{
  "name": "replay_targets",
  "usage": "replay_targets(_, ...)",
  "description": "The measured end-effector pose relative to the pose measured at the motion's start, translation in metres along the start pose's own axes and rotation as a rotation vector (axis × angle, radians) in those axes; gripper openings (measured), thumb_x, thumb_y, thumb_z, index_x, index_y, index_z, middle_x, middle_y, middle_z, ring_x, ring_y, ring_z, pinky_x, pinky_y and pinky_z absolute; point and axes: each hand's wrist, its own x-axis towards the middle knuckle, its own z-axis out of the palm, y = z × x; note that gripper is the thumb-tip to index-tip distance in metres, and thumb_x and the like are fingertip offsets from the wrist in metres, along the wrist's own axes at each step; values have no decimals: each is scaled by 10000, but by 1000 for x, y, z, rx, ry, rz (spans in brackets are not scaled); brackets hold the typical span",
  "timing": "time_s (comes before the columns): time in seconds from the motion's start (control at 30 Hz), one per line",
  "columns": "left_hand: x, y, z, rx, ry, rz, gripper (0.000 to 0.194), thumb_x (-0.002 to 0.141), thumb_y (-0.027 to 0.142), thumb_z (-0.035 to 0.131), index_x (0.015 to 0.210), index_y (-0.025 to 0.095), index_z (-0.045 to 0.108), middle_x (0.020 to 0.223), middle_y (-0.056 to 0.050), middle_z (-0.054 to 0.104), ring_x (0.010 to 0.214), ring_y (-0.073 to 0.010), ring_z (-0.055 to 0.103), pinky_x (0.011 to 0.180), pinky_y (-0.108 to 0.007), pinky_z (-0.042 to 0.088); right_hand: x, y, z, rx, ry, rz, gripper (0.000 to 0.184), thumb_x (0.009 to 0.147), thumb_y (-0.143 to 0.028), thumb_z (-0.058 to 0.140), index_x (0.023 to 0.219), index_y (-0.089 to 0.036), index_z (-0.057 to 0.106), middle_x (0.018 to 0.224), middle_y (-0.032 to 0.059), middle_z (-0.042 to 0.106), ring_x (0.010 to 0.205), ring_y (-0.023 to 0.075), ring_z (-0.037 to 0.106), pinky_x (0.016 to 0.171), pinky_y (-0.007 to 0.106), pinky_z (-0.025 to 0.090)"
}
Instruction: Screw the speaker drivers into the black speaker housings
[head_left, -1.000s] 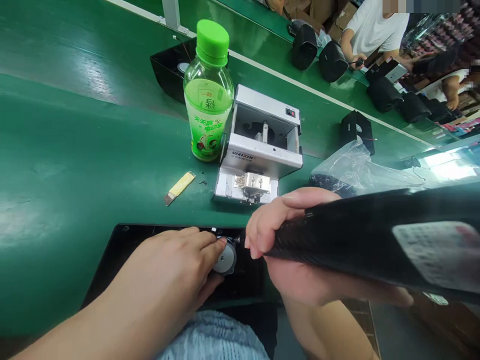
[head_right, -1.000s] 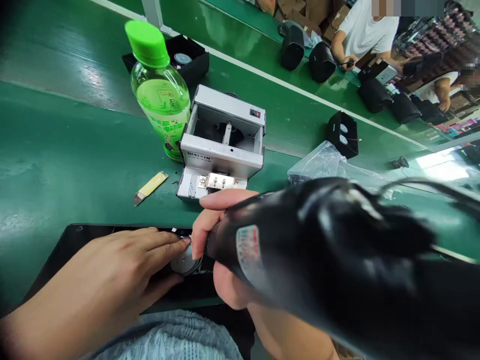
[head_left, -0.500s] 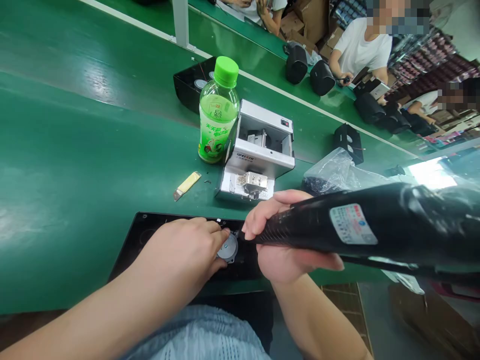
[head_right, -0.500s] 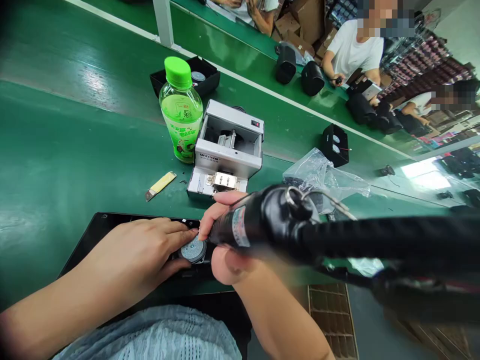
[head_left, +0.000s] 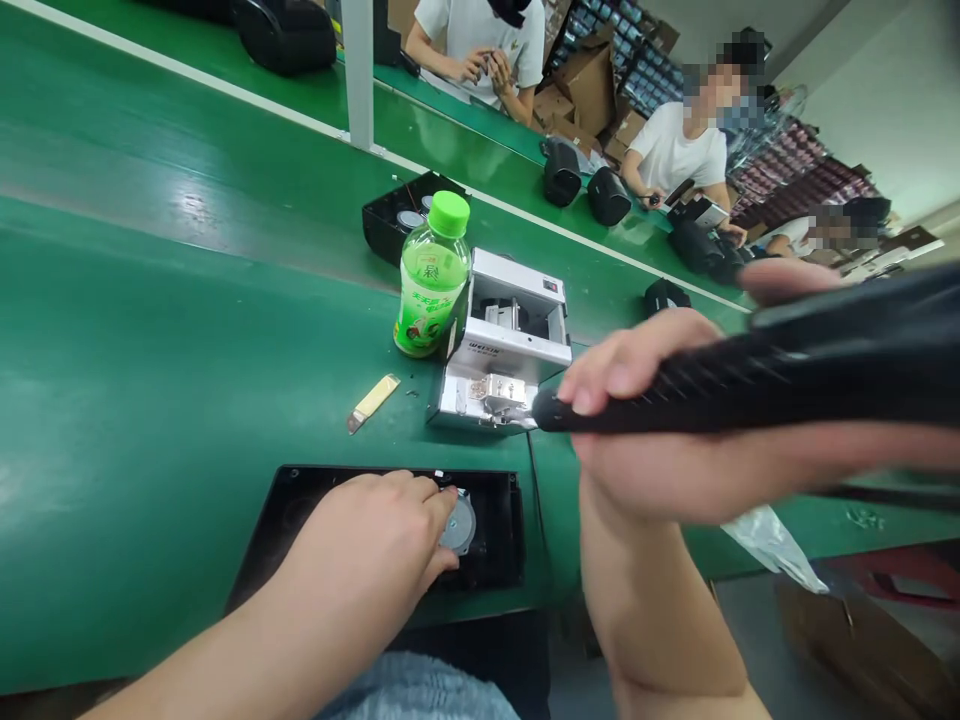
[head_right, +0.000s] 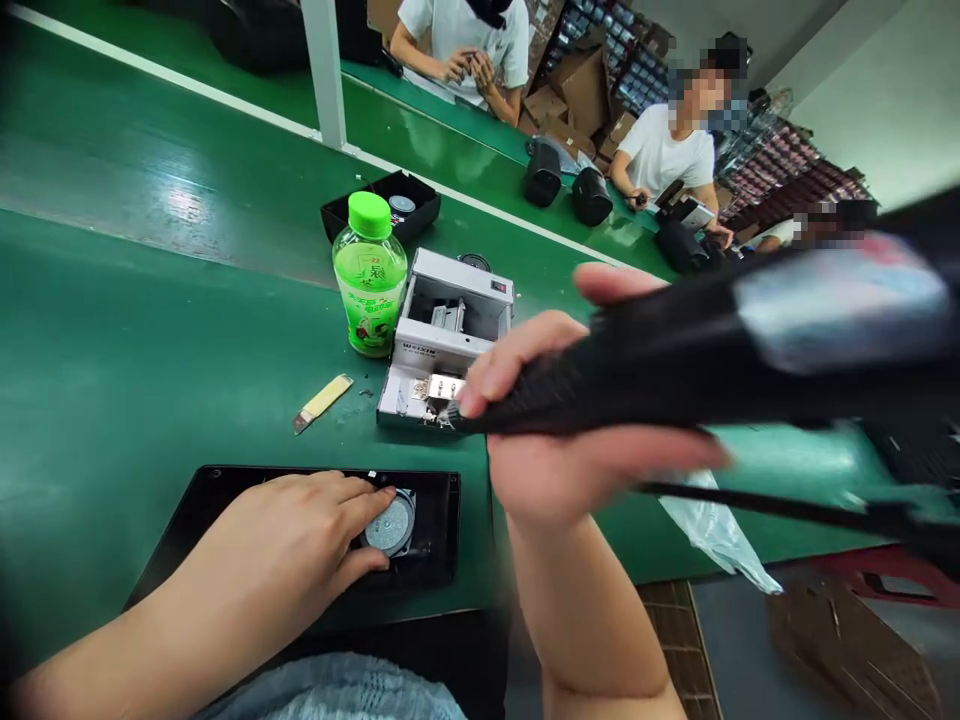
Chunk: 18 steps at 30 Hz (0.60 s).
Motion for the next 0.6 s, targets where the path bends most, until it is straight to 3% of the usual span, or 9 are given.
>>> replay_targets(0.1,0,0,0,-17,-9,9,452,1006,310,783,1441,187,774,1332,-152,835,1191,-375,811,992,-527,673,7,34,6,25,-111,-58,584,965,-856,568,1065,-294,690,554,-65,586,378,163,521,362,292,387)
replay_targets(0.23,-2,-2,2,-38,4,49,489,1028,334,762,1489,171,739,1392,-167,810,1250,-388,790,1020,-557,672,10,55,5,35,-112,-84,621,988,-818,538,1173,-260,735,531,-61,574,332,163,471,310,300,348)
replay_targets(0.47,-7,-6,-2,-52,12,74,456,1014,269,757,1459,169,751,1414,-154,801,1272,-384,778,1053,-578,663,-1,46,-1,20,-90,-58,695,1027,-819,469,1299,-228,715,553,-66,568,345,147,472,321,279,361)
replay_targets(0.6,-6,-8,-1,-70,31,70,430,980,271,802,1406,213,779,1356,-118,827,1211,-369,798,1032,-565,665,-20,21,-14,54,-66,-13,679,970,-865,543,1272,-284,723,586,-65,627,365,157,499,358,303,438)
